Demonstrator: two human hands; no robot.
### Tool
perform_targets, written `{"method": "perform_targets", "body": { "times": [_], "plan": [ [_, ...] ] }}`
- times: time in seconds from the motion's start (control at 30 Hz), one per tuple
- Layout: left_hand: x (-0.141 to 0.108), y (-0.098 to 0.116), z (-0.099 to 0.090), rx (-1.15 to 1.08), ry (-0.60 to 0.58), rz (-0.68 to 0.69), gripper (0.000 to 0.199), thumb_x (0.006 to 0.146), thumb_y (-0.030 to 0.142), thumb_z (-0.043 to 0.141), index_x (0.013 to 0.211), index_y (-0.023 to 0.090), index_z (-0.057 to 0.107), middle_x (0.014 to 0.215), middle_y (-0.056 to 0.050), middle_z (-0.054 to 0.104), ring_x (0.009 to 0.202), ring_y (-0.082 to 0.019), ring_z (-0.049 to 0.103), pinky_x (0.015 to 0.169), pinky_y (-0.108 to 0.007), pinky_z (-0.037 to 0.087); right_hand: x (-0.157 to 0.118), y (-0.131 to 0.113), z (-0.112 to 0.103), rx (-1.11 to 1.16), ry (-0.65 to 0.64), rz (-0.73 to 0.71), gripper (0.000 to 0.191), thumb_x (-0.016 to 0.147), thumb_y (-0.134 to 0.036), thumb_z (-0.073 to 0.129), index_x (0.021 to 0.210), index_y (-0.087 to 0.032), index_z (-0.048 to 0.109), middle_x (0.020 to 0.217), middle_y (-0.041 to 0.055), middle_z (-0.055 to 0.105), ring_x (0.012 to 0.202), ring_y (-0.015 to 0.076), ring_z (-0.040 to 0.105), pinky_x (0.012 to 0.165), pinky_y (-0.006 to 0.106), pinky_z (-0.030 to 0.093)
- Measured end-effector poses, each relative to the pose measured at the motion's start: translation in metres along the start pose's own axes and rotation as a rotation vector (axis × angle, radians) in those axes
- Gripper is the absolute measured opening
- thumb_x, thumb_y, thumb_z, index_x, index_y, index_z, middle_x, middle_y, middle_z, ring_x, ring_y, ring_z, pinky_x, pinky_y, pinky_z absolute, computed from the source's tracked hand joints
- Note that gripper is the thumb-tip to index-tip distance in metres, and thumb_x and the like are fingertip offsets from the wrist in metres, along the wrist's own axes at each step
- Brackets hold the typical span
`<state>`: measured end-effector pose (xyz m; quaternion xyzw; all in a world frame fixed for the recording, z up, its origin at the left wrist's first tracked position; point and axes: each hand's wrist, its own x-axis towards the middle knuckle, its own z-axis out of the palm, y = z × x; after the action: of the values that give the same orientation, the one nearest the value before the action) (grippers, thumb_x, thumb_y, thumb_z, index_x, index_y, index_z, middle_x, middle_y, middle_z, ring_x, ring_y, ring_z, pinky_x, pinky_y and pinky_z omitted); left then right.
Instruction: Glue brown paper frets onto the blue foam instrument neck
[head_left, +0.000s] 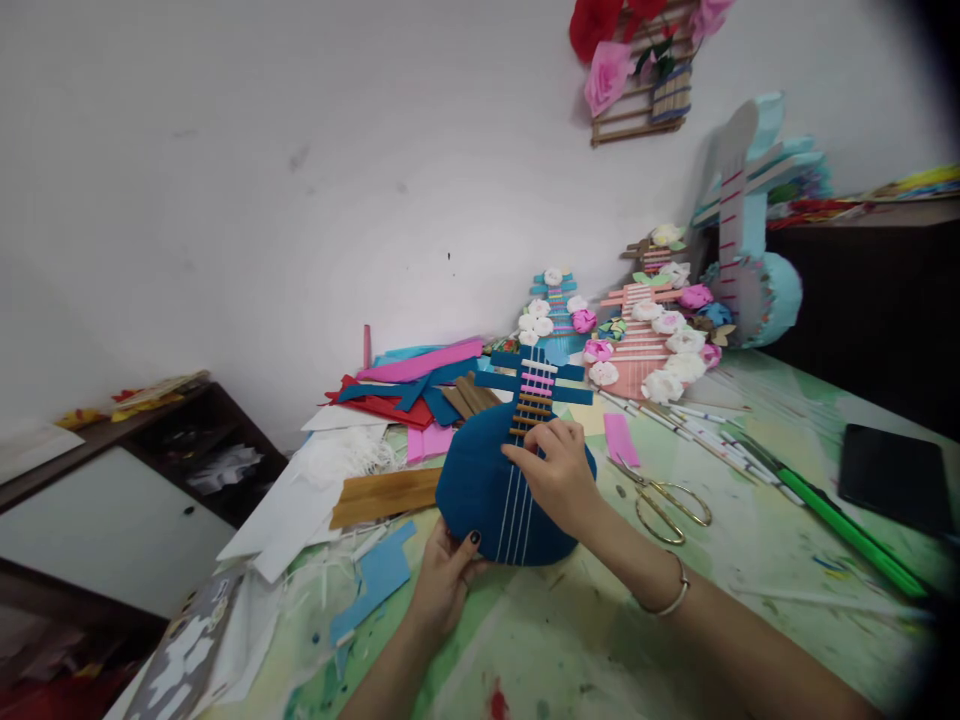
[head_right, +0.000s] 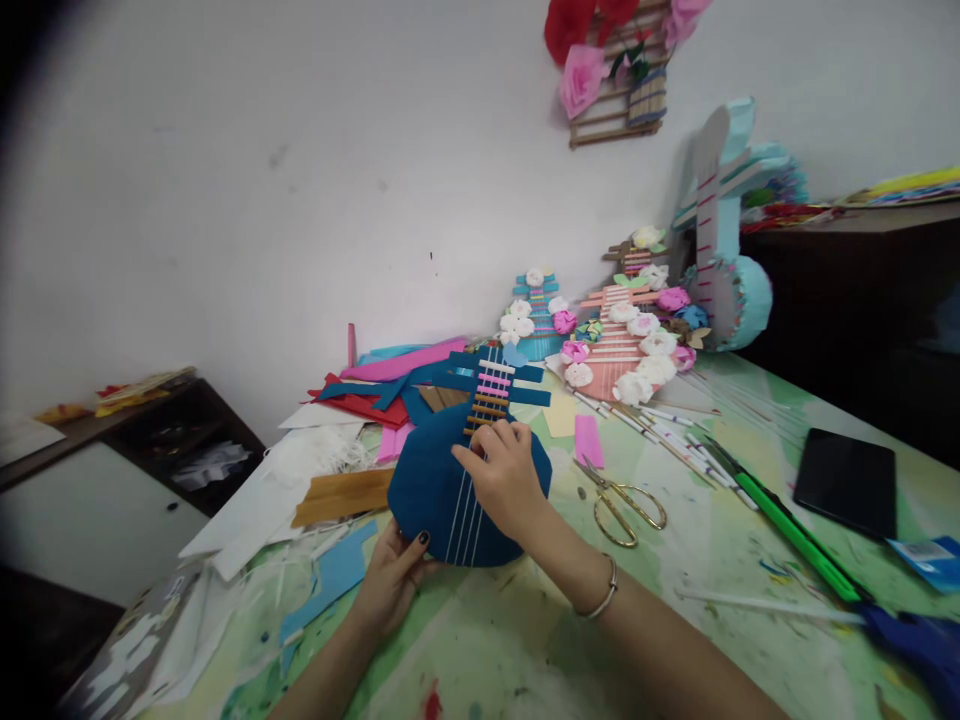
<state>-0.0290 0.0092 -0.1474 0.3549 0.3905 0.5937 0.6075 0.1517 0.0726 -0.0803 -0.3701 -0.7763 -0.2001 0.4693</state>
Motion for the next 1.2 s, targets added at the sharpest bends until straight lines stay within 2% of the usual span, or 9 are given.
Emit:
{"method": "perform_targets", "body": {
  "times": [0.23, 0.47, 0.63, 0.8, 0.9, 0.97, 1.03, 1.13, 1.2],
  "plan": [
    [-0.002, -0.004, -0.002, 0.058, -0.048, -0.007, 0.059, 0.070, 0.027, 0.076, 0.123, 0.022, 0.050, 0.109, -0.009, 0.062, 0.082, -0.018, 0.063, 0.057, -0.021, 0.053, 0.004, 0.012, -0.002, -0.068, -0.105, 0.014, 0.013, 0.083, -0.013, 0.059, 0.072, -0.017, 0.065, 0.079, 0.0054, 0.051, 0.081, 0.0197, 0.040, 0.073, 0.037, 0.025],
    [-0.005, -0.002, 0.001, 0.092, -0.061, -0.041, 0.057, 0.069, 0.027, 0.076, 0.121, 0.022, 0.051, 0.112, -0.009, 0.062, 0.083, -0.017, 0.063, 0.059, -0.022, 0.054, 0.002, 0.015, 0.001, -0.092, -0.212, -0.060, 0.017, 0.078, 0.000, 0.050, 0.074, -0.014, 0.058, 0.087, 0.0087, 0.054, 0.086, 0.0223, 0.041, 0.079, 0.041, 0.026],
    [-0.005, -0.001, 0.004, 0.065, -0.064, -0.057, 0.051, 0.070, 0.026, 0.075, 0.116, 0.022, 0.053, 0.107, -0.007, 0.062, 0.078, -0.016, 0.063, 0.057, -0.022, 0.054, 0.001, 0.011, 0.004, -0.042, -0.176, -0.043, 0.018, 0.073, 0.003, 0.048, 0.076, -0.013, 0.056, 0.089, 0.0101, 0.054, 0.086, 0.0235, 0.043, 0.076, 0.042, 0.027],
    [-0.003, 0.001, 0.003, 0.033, -0.061, -0.052, 0.047, 0.070, 0.025, 0.076, 0.111, 0.022, 0.054, 0.103, -0.005, 0.062, 0.076, -0.014, 0.063, 0.057, -0.021, 0.053, 0.008, 0.006, -0.010, 0.083, -0.045, 0.053, 0.016, 0.083, -0.003, 0.043, 0.077, -0.016, 0.049, 0.090, 0.0089, 0.053, 0.088, 0.0224, 0.046, 0.075, 0.040, 0.032],
    [-0.002, 0.001, 0.001, 0.027, -0.028, -0.050, 0.047, 0.069, 0.024, 0.076, 0.110, 0.022, 0.054, 0.104, -0.005, 0.063, 0.078, -0.015, 0.064, 0.058, -0.023, 0.055, 0.016, 0.004, -0.026, 0.327, 0.048, 0.153, 0.016, 0.088, -0.007, 0.035, 0.079, -0.018, 0.042, 0.094, 0.0091, 0.055, 0.091, 0.0205, 0.051, 0.077, 0.037, 0.039],
    [-0.001, 0.000, -0.001, 0.018, -0.007, -0.048, 0.047, 0.069, 0.024, 0.076, 0.111, 0.022, 0.054, 0.104, -0.005, 0.063, 0.078, -0.016, 0.064, 0.058, -0.023, 0.055, 0.023, 0.004, -0.038, 0.706, 0.112, 0.291, 0.013, 0.092, -0.012, 0.034, 0.083, -0.021, 0.038, 0.090, 0.0068, 0.059, 0.088, 0.0185, 0.056, 0.076, 0.036, 0.044],
    [0.001, 0.001, -0.001, -0.003, 0.006, -0.042, 0.047, 0.069, 0.023, 0.076, 0.110, 0.022, 0.054, 0.103, -0.005, 0.064, 0.079, -0.016, 0.065, 0.061, -0.025, 0.056, 0.030, 0.006, -0.053, 1.087, 0.173, 0.442, 0.009, 0.093, -0.020, 0.038, 0.085, -0.023, 0.036, 0.077, 0.0007, 0.059, 0.070, 0.0156, 0.060, 0.071, 0.036, 0.048],
    [0.003, 0.002, -0.002, -0.052, 0.000, -0.024, 0.046, 0.070, 0.022, 0.075, 0.111, 0.022, 0.053, 0.106, -0.005, 0.065, 0.082, -0.017, 0.066, 0.068, -0.031, 0.058, 0.038, 0.013, -0.079, 1.282, 0.262, 0.616, 0.016, 0.087, -0.029, 0.052, 0.084, -0.024, 0.037, 0.063, -0.0075, 0.050, 0.039, 0.0066, 0.042, 0.056, 0.029, 0.046],
    [0.005, 0.003, -0.003, -0.070, -0.005, -0.010, 0.046, 0.072, 0.022, 0.073, 0.112, 0.023, 0.052, 0.107, -0.006, 0.065, 0.082, -0.018, 0.066, 0.070, -0.034, 0.058, 0.041, 0.020, -0.099, 1.236, 0.329, 0.697, 0.020, 0.082, -0.030, 0.060, 0.085, -0.025, 0.041, 0.063, -0.0078, 0.051, 0.032, 0.0026, 0.024, 0.041, 0.023, 0.033]
  ]
}}
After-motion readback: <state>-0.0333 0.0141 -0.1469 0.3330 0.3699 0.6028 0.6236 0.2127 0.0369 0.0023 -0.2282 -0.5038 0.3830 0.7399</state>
